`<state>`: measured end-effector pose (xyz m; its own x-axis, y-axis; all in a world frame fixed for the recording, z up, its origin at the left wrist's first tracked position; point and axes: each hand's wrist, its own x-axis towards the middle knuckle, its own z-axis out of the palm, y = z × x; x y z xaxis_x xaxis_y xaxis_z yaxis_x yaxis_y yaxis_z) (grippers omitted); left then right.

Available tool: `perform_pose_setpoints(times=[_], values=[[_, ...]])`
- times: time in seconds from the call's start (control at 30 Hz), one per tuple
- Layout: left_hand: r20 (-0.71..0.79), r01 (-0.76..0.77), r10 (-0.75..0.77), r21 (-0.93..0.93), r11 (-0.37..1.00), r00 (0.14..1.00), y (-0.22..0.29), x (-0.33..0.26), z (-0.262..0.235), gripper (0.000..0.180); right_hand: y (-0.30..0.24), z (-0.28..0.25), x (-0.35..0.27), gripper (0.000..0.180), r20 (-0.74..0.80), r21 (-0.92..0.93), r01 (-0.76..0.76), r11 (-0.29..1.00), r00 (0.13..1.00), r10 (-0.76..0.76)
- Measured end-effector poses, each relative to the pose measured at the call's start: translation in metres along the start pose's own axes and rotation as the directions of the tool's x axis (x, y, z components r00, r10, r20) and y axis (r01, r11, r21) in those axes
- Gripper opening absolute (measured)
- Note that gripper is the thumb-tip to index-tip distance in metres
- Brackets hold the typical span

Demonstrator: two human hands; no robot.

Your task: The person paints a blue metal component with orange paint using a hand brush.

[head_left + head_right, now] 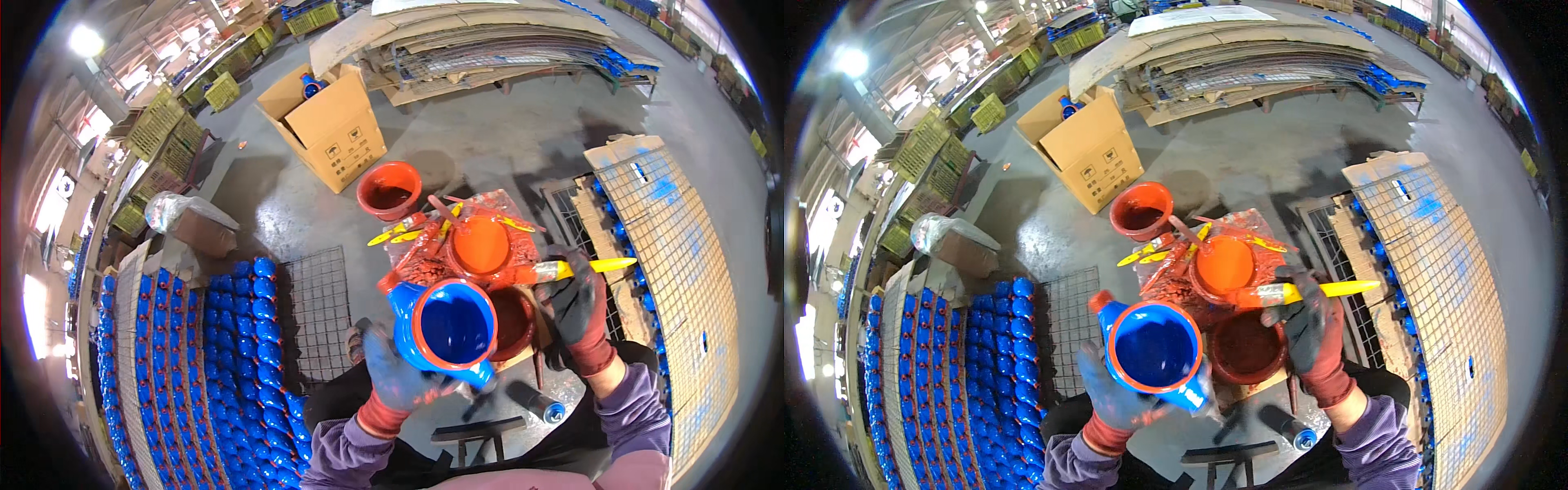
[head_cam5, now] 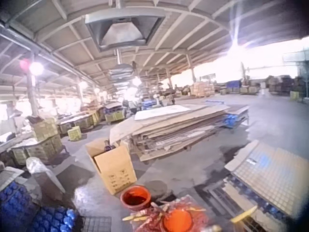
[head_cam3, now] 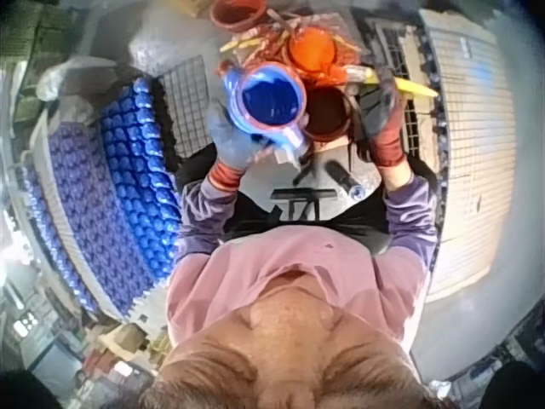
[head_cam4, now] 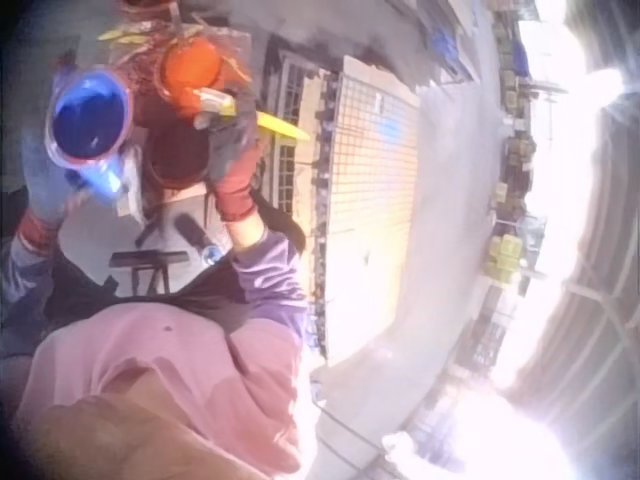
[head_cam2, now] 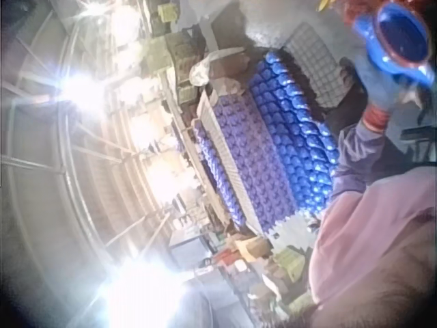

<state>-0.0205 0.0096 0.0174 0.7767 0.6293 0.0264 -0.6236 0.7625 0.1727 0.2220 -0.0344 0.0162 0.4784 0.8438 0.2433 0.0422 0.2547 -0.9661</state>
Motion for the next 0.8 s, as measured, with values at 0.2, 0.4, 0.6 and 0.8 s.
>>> perform_pose_setpoints(times=[0.2, 0.4, 0.6, 0.8], values=[[-0.071, -0.144, 0.165, 0.243, 0.959, 0.984, 0.012, 0.01, 0.018, 0.107, 0.002, -0.009, 0.005, 0.038, 0.083, 0.326, -0.104, 0.94, 0.993, 0.081], [-0.34, 0.164, -0.067, 0.266, 0.95, 0.938, -0.016, -0.001, -0.023, 0.068, -0.018, 0.007, 0.003, 0.026, -0.024, 0.034, -0.235, 0.971, 0.971, 0.236], [-0.226, 0.176, 0.014, 0.795, 0.581, 0.974, -0.018, -0.003, -0.014, 0.081, -0.014, 0.002, 0.013, 0.016, 0.073, -0.409, -0.171, 0.896, 0.973, 0.219], [0.027, -0.031, -0.022, 0.967, -0.253, 0.999, -0.036, -0.005, -0.002, 0.088, -0.008, 0.002, 0.019, 0.036, 0.229, -0.651, -0.03, 0.759, 0.945, 0.234]])
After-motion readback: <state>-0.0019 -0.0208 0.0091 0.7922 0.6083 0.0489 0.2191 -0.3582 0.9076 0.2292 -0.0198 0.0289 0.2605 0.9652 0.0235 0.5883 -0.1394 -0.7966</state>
